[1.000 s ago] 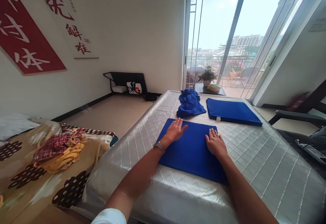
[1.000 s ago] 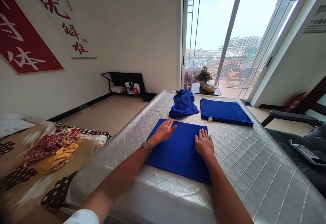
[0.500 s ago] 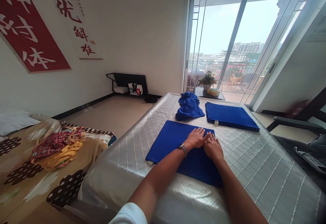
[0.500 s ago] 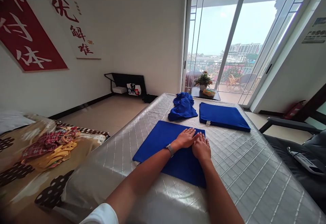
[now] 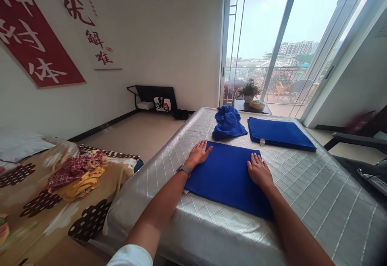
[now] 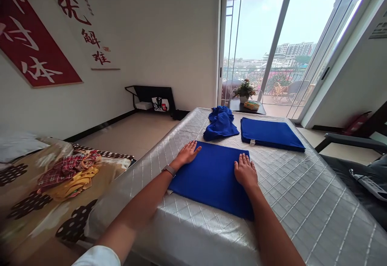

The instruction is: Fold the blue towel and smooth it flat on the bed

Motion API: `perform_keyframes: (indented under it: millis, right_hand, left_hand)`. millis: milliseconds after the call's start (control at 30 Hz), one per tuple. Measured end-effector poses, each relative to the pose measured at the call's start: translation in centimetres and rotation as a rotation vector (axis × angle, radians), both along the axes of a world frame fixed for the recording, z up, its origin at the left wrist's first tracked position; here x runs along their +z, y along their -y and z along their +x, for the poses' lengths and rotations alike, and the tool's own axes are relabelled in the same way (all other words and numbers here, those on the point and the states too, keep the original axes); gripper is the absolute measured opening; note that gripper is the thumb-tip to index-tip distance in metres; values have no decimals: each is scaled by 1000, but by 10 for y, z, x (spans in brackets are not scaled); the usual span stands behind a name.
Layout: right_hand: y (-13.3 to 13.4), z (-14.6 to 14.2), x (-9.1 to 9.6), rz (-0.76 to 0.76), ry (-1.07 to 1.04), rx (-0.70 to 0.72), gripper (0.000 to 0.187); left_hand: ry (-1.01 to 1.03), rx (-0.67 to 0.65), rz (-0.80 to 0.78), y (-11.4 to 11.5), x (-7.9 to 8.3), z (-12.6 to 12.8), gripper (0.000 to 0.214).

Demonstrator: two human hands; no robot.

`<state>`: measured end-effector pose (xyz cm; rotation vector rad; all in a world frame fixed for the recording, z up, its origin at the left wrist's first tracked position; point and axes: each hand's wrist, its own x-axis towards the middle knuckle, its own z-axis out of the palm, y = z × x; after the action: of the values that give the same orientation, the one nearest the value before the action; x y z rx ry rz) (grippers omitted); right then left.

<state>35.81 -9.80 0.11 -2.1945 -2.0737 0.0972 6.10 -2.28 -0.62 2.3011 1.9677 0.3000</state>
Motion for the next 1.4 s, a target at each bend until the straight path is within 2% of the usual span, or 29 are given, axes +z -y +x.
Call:
perform_keyframes:
  millis: [267, 433, 633, 733, 867, 967, 1067, 1133, 1200, 1300, 1400]
  right_hand:
    - [8, 3, 5, 2, 34, 12, 65]
    - [16, 0, 4, -78, 33, -26, 70]
    - [16, -3, 3, -116, 29, -42, 70]
    - [15, -4, 3, -111, 19, -41, 70]
    - [17, -4, 2, -98, 37, -36, 70]
    - [19, -2, -1, -64, 83, -11, 68]
    - [21, 0, -3, -34, 106, 17, 66]
    - [21, 0, -2, -36, 104, 20, 66]
    - [21, 0, -1, -40, 92, 13, 67]
    - [21, -3, 2, -43, 55, -6, 69]
    - [21, -4, 3, -55, 23, -16, 69]
  left_hand:
    - [25, 14, 14, 2, 0, 4, 86]
    - [24, 15, 48, 4, 0, 3, 85]
    - [8, 78, 256, 15, 15, 6, 78]
    - [21, -88, 317, 30, 23, 31, 73]
    - [-6, -408, 287, 55, 22, 99, 74]
    - [-7, -447, 168, 66, 17, 148, 76]
    - [28, -433, 72, 67, 11, 171, 76]
    - [54, -432, 50, 65, 8, 169, 77]
    - [66, -421, 27, 63, 6, 153, 78]
    - [62, -350, -4, 58, 6, 110, 82]
    - [34, -201, -17, 51, 8, 58, 84]
